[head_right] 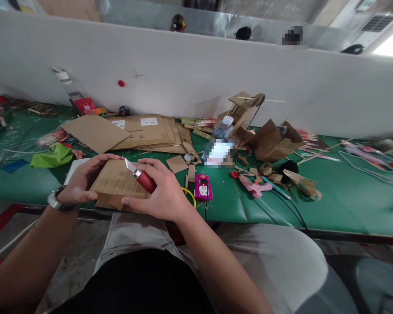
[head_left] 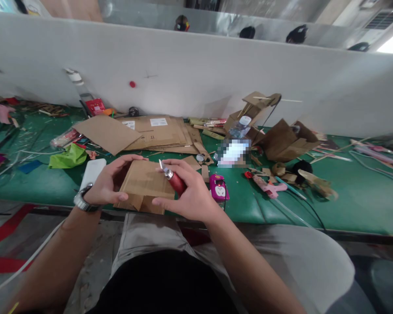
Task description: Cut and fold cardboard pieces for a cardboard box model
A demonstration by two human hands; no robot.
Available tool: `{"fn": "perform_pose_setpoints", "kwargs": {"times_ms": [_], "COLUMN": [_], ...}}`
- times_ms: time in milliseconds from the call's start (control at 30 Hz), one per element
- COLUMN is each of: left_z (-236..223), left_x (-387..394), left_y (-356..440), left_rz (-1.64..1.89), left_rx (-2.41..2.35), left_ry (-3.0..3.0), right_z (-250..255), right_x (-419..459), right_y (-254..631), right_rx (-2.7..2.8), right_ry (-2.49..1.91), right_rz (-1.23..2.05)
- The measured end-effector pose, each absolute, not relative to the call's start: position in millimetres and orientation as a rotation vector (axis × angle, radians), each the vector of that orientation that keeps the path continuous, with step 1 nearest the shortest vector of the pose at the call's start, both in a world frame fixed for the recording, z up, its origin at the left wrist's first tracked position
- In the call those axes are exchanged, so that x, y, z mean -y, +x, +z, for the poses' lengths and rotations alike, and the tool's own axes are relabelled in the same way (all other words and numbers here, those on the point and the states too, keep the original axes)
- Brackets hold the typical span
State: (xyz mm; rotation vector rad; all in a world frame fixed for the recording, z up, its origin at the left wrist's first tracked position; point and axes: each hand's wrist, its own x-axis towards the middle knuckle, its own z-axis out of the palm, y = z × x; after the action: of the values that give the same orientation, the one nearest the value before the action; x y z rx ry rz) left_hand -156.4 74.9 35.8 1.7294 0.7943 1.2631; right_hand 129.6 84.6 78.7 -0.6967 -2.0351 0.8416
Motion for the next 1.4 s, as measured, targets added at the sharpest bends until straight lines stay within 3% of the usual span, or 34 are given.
{"fn": "perform_pose_setpoints", "kwargs": {"times_ms": [500,1100,1233,1400], "left_z": [37.1,24.4,15.1,6.9], "left_x": [-67.8,-72.4,-73.9,-78.0], "left_y": [-157.4,-131.9,-135.6,-141.2], "left_rz": [1.187,1.498,1.623,1.811], "left_rx": [-0.797,-0.839,-0.936,-1.133], "left_ry": [1.658,1.705,1.622,1.584], "right_z": [98.2,98.6,81.5,37.3], "right_x": [-85.3,-111.0,-126.2,-150.3], "right_y": [131.2,144.6,157.4,165.6], "right_rx": [2.242,2.186,1.966,1.849], "right_ry": [-0.813,-0.698,-0.874,-1.399], "right_rz": [0.763,0.759,0.772,0.587]}}
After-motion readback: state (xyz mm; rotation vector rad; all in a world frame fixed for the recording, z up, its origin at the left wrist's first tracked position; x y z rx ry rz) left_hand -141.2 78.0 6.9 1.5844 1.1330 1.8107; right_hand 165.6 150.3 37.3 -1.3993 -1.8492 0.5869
